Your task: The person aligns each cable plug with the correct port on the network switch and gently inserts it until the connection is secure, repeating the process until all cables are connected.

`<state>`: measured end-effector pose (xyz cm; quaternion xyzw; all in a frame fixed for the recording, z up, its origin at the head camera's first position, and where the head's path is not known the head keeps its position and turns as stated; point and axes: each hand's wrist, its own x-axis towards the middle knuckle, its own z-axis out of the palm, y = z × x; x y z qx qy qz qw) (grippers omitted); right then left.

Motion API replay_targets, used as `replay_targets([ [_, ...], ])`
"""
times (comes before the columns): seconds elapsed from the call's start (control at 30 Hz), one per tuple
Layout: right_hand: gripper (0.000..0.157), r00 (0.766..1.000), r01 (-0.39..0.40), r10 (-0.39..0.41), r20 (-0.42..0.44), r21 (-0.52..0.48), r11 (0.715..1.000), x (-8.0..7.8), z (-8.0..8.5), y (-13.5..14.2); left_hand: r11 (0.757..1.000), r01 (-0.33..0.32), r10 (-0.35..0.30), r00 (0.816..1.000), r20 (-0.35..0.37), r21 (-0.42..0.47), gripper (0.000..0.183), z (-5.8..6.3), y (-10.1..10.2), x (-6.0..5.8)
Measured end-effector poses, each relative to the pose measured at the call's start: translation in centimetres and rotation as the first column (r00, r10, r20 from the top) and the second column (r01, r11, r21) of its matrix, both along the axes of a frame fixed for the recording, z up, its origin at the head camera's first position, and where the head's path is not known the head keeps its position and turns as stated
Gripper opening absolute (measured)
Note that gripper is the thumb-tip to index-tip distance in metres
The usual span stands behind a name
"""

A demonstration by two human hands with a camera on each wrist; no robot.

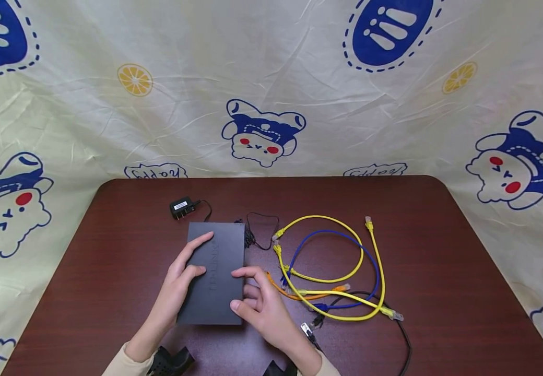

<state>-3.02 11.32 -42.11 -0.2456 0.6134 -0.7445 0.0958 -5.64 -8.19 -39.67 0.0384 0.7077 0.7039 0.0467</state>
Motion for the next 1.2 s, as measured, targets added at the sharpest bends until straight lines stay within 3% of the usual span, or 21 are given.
replay_targets([
  [0.3, 0.042, 0.996, -0.052, 0.046, 0.077, 0.089, 0.995, -0.2, -0.2, -0.2, 0.998, -0.064, 0.063, 0.997, 0.036, 0.021, 0.056, -1.0, -0.7, 0.0],
  [0.57, 0.041, 0.998, -0.053, 0.043, 0.052, 0.213, 0.976, -0.9, -0.1, 0.3, 0.994, -0.106, 0.105, 0.994, 0.038, 0.011, 0.053, -1.5, -1.5, 0.1],
  [0.83, 0.04, 0.998, -0.033, 0.026, 0.049, 0.168, 0.985, -2.4, -0.3, 0.8, 0.989, -0.148, 0.148, 0.988, 0.031, -0.005, 0.053, -1.6, -2.4, 0.1],
  [1.2, 0.043, 0.999, 0.03, -0.027, -0.022, 0.178, 0.984, -4.8, -1.6, 1.1, 0.984, -0.176, 0.177, 0.983, 0.037, -0.03, 0.052, -1.8, -3.6, 0.1],
])
